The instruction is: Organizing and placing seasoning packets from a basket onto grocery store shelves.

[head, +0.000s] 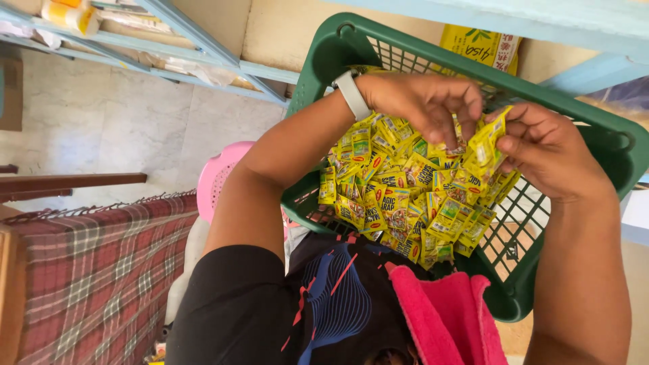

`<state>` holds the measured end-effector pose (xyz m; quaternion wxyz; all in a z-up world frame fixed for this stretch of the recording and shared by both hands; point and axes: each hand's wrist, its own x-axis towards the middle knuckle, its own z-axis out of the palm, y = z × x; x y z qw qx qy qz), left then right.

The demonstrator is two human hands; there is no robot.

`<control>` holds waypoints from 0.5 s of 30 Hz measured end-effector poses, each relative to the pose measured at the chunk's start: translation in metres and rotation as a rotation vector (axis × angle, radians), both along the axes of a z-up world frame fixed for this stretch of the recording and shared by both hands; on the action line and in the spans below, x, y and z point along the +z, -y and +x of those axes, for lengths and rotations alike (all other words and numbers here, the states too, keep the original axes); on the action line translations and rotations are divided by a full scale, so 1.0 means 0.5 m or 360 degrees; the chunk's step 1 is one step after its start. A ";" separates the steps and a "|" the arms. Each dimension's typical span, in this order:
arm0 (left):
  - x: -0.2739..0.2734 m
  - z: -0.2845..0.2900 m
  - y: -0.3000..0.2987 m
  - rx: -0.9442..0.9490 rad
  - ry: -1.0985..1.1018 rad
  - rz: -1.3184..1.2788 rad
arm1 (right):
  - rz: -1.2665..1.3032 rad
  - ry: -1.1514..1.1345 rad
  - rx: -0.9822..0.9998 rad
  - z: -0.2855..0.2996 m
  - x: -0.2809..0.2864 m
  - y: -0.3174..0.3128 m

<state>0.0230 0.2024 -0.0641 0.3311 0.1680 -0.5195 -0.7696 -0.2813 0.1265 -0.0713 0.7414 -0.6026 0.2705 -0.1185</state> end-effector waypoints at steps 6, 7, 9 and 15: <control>-0.018 -0.027 0.009 0.0033 0.0186 -0.0409 | 0.0154 0.0000 -0.0139 0.021 0.013 -0.007; -0.014 -0.027 0.008 0.0119 0.0222 -0.0389 | 0.0043 -0.0161 -0.0177 0.024 0.011 -0.008; -0.045 -0.021 0.013 0.0203 0.0256 -0.0361 | -0.0060 -0.0325 -0.0215 0.026 -0.003 -0.009; -0.202 -0.034 0.013 0.0536 0.1636 -0.1193 | -0.0766 -0.1264 0.0759 0.080 0.061 -0.059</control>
